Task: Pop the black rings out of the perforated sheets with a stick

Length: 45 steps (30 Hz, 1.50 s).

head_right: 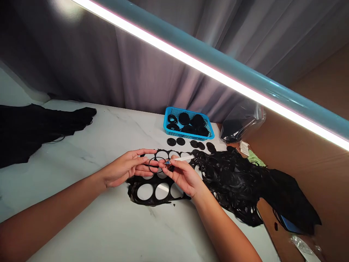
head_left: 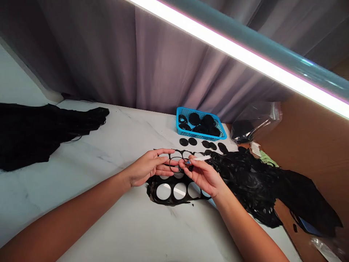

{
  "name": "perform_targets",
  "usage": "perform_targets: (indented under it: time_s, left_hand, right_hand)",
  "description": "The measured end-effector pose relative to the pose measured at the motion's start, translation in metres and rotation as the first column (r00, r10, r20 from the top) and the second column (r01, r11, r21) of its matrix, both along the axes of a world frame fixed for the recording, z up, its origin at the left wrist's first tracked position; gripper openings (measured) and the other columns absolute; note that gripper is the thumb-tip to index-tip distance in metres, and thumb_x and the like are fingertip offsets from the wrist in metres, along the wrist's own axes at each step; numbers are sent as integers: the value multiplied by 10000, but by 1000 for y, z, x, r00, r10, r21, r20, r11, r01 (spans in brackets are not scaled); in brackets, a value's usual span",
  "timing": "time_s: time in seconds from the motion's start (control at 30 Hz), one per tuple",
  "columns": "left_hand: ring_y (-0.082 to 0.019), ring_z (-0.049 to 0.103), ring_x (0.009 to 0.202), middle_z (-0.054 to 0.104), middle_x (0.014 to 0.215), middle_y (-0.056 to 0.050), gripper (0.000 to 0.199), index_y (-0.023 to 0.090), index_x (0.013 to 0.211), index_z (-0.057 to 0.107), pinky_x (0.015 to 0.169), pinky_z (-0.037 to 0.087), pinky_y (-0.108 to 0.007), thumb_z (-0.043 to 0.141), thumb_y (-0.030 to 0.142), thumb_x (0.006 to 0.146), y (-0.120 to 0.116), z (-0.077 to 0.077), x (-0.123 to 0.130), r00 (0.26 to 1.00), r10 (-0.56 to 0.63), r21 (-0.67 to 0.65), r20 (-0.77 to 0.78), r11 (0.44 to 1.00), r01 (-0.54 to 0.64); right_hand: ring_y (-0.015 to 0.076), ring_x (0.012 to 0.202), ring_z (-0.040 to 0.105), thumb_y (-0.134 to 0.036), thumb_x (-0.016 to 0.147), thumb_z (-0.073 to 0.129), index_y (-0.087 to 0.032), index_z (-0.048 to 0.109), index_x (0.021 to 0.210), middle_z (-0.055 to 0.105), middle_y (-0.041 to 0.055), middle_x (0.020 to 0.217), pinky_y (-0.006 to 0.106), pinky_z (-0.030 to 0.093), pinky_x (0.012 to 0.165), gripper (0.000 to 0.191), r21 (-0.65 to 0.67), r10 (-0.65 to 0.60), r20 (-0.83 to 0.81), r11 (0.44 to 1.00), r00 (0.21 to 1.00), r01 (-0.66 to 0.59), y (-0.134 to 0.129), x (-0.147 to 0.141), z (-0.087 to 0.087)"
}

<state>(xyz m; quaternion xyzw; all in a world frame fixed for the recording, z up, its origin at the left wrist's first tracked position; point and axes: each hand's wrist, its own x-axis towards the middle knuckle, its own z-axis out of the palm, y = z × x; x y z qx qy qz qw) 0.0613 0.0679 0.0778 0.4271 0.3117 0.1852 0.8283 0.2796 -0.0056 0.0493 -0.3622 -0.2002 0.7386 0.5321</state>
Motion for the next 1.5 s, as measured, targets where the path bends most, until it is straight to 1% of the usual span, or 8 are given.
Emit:
perform_targets:
  time_s: [0.23,0.37,0.7,0.83,0.93,1.03,1.27,1.5]
  left_hand:
    - [-221,716,975,731,987,-75,487,170,1287,536,862,566,-317,744,217,849,1,0,0,1000,6,55,20,998,-7]
    - [-142,710,776,728,814,-37,308,161,1121,643,708,547,-223,752,259,849,-1,1,-1,999,32,125,28,992,-36]
    - [-149,715,897,743,1070,-83,302,188,1143,714,790,554,-231,747,300,864,-18,14,-2,999,27,108,36,994,-31]
    - [-144,713,878,751,1022,-62,275,194,1115,733,782,558,-228,756,269,852,-23,20,-2,998,41,178,46,983,-48]
    - [-146,713,845,756,955,-53,277,186,1107,732,761,566,-236,758,281,849,-26,22,-1,996,84,201,18,976,-86]
    - [-148,711,849,758,914,-57,286,168,1117,720,761,564,-235,745,291,860,-28,23,-1,995,99,211,-3,973,-96]
    - [-135,708,785,747,844,-53,229,132,1060,700,744,559,-228,726,243,861,-32,26,1,994,105,273,7,957,-103]
    - [-105,683,756,734,861,-32,143,151,999,691,730,549,-209,682,243,891,-33,25,2,995,100,326,22,940,-102]
  right_hand:
    - [132,924,683,-208,833,725,-176,619,831,712,52,959,218,561,826,111,38,29,-8,999,1000,-28,-1,-1,2]
    - [141,961,672,-211,861,696,-185,570,795,699,43,996,223,555,811,144,80,61,44,995,997,-64,-4,-4,7]
    - [144,862,670,-280,837,728,-193,498,736,689,39,1007,271,536,807,266,156,104,136,980,985,-125,-7,-12,15]
    - [133,801,642,-292,851,716,-192,541,744,683,31,1008,291,527,781,229,259,-74,259,966,963,4,-9,-16,14]
    - [124,782,623,-264,875,696,-202,581,768,684,20,993,302,511,809,170,418,-296,367,899,882,128,-18,-21,18]
    - [141,818,634,-236,893,675,-212,595,784,693,28,1003,303,511,785,137,534,-408,449,836,795,127,-30,-28,24]
    - [208,1015,670,-184,909,640,-221,607,842,710,56,1085,351,550,832,84,612,-429,564,791,706,-8,-43,-41,32]
    - [203,978,690,-170,904,634,-223,627,867,730,66,1061,339,557,817,65,660,-505,611,750,609,-40,-42,-43,32]
